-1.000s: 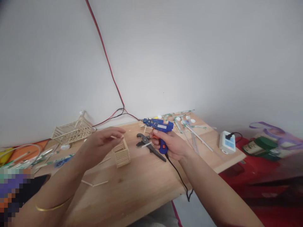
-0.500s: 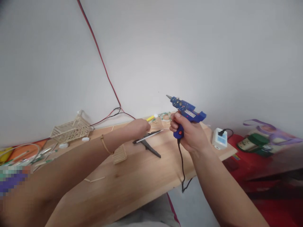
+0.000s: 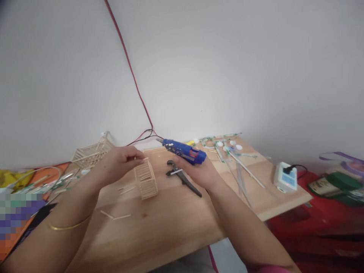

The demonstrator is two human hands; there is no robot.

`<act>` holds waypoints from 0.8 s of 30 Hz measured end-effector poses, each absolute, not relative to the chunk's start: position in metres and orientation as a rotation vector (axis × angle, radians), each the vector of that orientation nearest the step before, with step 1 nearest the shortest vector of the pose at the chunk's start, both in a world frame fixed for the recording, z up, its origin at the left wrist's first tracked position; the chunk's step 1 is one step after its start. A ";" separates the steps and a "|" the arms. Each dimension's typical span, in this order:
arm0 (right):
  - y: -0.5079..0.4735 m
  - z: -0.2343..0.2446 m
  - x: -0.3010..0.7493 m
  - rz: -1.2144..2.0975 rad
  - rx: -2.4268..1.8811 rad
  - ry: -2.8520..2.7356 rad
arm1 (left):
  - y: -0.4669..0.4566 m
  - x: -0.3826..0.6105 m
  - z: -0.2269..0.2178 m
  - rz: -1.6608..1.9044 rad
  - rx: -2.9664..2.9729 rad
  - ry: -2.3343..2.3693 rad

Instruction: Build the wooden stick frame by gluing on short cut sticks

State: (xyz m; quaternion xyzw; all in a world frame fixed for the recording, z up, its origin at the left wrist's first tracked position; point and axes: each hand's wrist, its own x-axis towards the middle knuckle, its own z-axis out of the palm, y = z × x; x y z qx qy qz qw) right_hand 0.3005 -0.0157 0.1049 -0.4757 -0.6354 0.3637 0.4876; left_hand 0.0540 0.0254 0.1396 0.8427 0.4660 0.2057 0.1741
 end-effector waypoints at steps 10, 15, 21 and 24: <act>0.008 0.068 0.280 1.055 -1.142 -1.673 | 0.023 0.043 0.104 0.744 2.322 1.434; 0.008 0.061 0.284 1.087 -1.181 -1.722 | 0.028 0.040 0.099 0.806 2.419 1.390; 0.007 0.062 0.284 1.182 -1.172 -1.725 | 0.033 0.044 0.095 0.850 2.512 1.346; 0.008 0.063 0.284 1.153 -1.203 -1.711 | 0.033 0.045 0.094 0.838 2.532 1.354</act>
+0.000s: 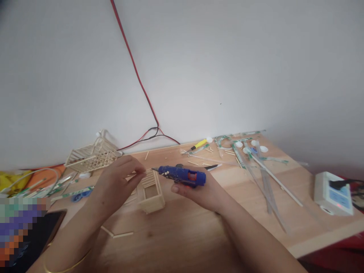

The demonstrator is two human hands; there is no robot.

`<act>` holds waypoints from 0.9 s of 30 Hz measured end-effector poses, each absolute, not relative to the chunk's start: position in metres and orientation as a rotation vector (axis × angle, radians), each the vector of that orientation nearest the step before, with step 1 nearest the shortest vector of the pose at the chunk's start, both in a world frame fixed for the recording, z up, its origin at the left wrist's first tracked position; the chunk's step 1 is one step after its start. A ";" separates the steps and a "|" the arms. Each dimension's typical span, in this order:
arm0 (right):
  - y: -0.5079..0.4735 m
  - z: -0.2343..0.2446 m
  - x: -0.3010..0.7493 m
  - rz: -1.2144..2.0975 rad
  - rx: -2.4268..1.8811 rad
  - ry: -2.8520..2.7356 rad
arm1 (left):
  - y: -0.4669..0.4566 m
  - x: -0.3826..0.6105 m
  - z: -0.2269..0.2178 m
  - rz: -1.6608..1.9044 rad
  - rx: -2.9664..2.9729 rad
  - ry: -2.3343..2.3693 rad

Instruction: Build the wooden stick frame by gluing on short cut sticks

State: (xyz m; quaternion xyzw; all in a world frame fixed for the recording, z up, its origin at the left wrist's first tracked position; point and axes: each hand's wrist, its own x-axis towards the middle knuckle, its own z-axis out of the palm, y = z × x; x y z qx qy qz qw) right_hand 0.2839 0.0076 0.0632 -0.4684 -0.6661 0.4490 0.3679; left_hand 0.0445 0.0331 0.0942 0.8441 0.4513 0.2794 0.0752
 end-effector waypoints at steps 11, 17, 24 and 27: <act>0.009 0.062 0.282 1.182 -1.257 -1.677 | 0.032 0.044 0.094 0.874 2.578 1.357; 0.010 0.062 0.283 1.128 -1.300 -1.745 | 0.031 0.047 0.095 0.844 2.595 1.368; 0.011 0.059 0.282 1.155 -1.316 -1.717 | 0.029 0.047 0.096 0.830 2.600 1.387; 0.011 0.059 0.283 1.151 -1.298 -1.734 | 0.028 0.048 0.097 0.832 2.613 1.390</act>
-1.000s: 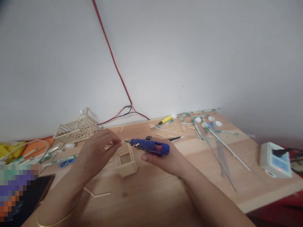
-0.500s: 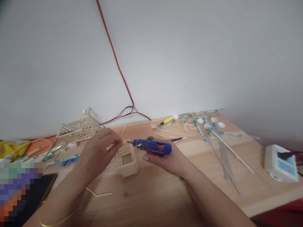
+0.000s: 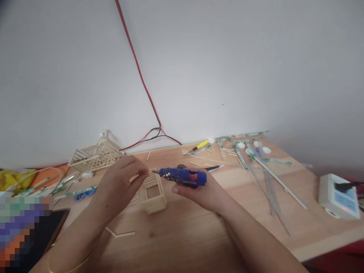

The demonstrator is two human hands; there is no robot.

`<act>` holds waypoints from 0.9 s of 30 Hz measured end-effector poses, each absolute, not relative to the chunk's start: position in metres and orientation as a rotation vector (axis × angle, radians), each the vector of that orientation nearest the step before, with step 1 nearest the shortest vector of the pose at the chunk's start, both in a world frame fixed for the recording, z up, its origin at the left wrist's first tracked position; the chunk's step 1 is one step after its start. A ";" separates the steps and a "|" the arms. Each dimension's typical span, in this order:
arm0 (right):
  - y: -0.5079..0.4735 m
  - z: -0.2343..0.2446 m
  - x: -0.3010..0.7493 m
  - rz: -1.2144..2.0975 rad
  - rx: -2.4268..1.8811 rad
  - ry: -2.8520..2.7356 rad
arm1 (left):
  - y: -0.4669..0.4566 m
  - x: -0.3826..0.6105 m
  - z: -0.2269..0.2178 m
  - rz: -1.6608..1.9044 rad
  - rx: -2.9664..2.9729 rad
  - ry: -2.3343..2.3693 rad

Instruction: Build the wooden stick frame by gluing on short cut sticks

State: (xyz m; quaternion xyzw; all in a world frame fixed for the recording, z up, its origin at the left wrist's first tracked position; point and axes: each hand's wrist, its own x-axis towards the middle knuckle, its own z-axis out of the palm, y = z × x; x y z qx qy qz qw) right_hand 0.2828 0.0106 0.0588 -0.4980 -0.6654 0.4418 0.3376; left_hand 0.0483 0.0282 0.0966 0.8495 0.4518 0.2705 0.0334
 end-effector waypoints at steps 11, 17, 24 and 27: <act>0.011 0.056 0.285 1.145 -1.297 -1.746 | 0.028 0.049 0.098 0.823 2.653 1.396; 0.011 0.060 0.284 1.145 -1.316 -1.744 | 0.027 0.050 0.098 0.849 2.680 1.388; 0.012 0.060 0.285 1.189 -1.316 -1.707 | 0.026 0.049 0.099 0.943 2.688 1.383; 0.013 0.060 0.284 1.234 -1.265 -1.660 | 0.024 0.047 0.101 1.038 2.622 1.358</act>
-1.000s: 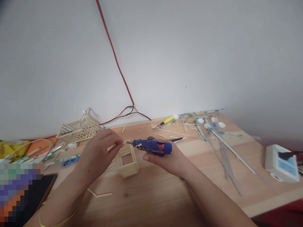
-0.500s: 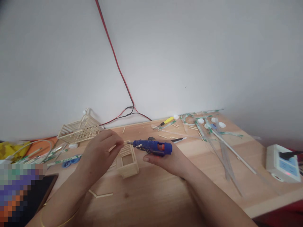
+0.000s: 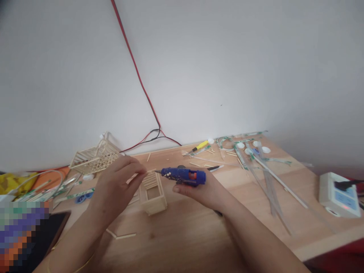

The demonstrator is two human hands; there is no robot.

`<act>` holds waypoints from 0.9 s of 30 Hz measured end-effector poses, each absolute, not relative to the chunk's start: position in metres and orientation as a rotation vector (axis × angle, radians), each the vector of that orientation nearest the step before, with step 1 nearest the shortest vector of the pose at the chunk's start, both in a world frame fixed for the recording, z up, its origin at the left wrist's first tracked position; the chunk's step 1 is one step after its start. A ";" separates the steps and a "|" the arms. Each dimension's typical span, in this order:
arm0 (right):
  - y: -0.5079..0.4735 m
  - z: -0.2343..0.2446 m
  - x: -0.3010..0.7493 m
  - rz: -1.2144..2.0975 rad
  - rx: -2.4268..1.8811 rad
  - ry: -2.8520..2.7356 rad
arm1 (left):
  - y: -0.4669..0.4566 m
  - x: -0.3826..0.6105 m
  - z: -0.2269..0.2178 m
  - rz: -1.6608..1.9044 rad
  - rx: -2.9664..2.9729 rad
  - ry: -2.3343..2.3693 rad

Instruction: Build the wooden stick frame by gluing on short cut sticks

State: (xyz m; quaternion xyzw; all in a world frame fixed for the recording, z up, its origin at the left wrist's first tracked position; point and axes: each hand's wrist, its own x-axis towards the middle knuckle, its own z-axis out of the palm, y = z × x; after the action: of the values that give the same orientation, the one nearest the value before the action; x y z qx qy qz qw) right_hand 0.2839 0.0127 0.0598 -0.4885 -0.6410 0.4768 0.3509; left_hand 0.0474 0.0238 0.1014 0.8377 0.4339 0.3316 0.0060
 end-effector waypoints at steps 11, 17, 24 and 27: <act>0.009 0.054 0.287 1.099 -1.228 -1.673 | 0.027 0.047 0.100 1.478 1.695 1.026; 0.003 0.057 0.284 1.150 -1.150 -1.664 | 0.035 0.054 0.095 1.445 1.054 0.811; 0.001 0.064 0.278 1.166 -1.157 -1.655 | 0.032 0.062 0.091 1.340 0.945 0.771; 0.001 0.065 0.277 1.174 -1.145 -1.645 | 0.031 0.062 0.091 1.343 0.947 0.779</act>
State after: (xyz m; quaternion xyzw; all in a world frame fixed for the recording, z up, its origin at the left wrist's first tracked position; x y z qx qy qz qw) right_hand 0.2774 0.0015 0.0653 -0.4520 -0.6498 0.4636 0.3981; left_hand 0.0623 0.0314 0.0908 0.4111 0.3378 0.5826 0.6143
